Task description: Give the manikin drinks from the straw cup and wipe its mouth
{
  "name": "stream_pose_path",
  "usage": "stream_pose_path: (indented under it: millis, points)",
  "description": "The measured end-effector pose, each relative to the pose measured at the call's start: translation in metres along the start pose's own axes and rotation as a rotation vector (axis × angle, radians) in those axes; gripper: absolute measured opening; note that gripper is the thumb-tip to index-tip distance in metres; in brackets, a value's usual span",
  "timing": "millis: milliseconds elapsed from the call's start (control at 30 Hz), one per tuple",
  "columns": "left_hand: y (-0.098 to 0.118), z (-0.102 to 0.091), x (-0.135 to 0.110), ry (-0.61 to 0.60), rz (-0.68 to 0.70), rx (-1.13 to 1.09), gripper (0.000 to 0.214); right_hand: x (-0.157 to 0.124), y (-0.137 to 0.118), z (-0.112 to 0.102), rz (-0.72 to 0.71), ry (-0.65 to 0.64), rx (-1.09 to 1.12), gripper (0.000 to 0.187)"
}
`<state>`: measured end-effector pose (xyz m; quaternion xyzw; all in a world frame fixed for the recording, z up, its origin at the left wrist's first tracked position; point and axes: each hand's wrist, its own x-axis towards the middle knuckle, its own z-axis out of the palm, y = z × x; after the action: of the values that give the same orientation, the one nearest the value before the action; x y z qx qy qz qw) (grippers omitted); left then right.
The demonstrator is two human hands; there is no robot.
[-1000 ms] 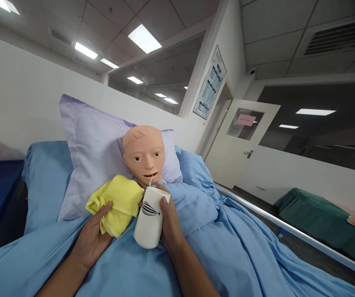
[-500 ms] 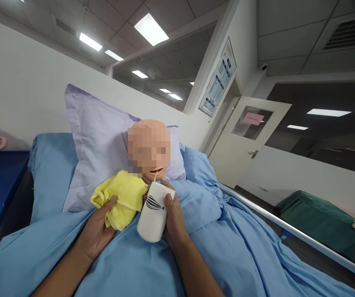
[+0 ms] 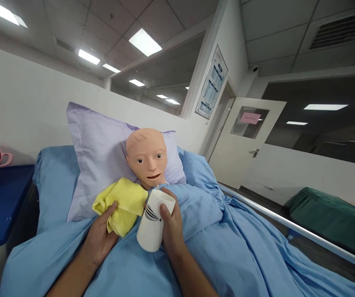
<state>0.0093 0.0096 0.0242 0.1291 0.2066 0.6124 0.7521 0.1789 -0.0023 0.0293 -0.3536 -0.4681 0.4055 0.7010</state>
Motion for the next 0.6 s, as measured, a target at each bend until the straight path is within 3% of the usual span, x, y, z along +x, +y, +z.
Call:
stream_pose_path:
  millis: [167,367,433,533,600]
  points:
    - [0.002,0.013,-0.007,0.083,0.127,0.128,0.045,-0.013,0.003,0.003,-0.179,0.122,-0.001,0.066]
    - [-0.006,0.037,-0.015,0.066,0.679,0.421,0.042,-0.012,0.000,0.004,-0.164,0.193,0.080,0.066]
    - [-0.008,0.050,-0.008,-0.071,0.728,0.531,0.040,-0.011,-0.003,0.005,-0.170,0.216,0.090,0.063]
    - [-0.010,0.074,0.008,-0.473,0.640,0.731,0.034,-0.010,-0.007,0.006,-0.186,0.259,0.081,0.060]
    - [-0.010,0.087,0.021,-0.647,0.575,0.849,0.033,-0.009,-0.008,0.005,-0.166,0.286,0.080,0.059]
